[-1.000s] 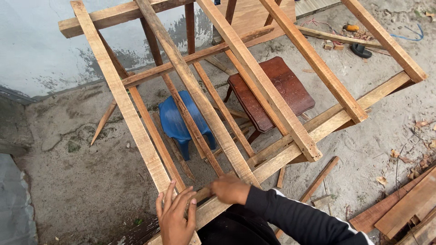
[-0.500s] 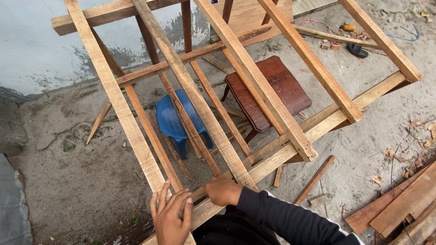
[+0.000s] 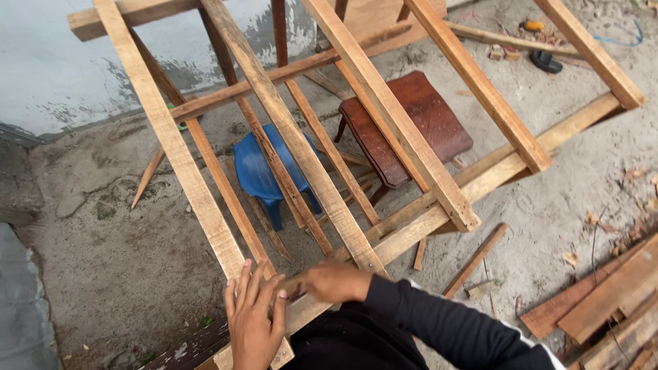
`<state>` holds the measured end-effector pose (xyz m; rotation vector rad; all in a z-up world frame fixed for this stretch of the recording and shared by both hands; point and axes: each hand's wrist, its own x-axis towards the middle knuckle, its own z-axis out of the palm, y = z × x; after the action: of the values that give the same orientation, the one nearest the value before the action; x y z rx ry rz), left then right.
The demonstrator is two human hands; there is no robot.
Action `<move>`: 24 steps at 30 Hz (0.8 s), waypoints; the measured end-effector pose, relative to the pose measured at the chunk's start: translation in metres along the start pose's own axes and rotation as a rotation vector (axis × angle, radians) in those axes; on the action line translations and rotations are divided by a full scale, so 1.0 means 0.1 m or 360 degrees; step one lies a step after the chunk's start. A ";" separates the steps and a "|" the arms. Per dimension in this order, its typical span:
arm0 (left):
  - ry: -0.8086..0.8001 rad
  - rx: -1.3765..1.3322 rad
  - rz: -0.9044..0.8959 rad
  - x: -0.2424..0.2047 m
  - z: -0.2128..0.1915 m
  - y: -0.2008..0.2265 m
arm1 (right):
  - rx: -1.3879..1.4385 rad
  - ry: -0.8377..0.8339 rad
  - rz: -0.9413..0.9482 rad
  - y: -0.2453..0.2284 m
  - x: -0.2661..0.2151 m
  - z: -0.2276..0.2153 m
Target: The person fits wooden slats into the structure of a larger wooden frame and applies a substance from a small tube to the joints.
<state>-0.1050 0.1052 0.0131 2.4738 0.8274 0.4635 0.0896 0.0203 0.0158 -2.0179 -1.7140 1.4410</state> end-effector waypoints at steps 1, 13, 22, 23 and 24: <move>0.0005 0.0000 0.0005 -0.02 0.00 0.00 | -0.0173 0.0017 0.0102 -0.01 -0.01 0.03; -0.0059 0.0117 0.0072 0.16 -0.16 0.10 | -0.0297 0.0100 0.0220 0.21 -0.01 0.12; 0.0015 0.0017 0.0210 0.29 -0.29 0.07 | -0.0311 0.0402 -0.0044 0.31 0.07 0.24; 0.0036 0.0014 0.0211 0.28 -0.28 0.08 | -0.0442 0.0415 0.0023 0.33 0.08 0.21; 0.0054 0.0017 0.0195 0.26 -0.28 0.10 | -0.0570 0.0416 0.0078 0.34 0.07 0.20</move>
<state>-0.0934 0.1244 0.0457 2.5425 0.6952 0.5467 0.0983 0.0048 -0.0201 -2.3119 -1.9217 0.8752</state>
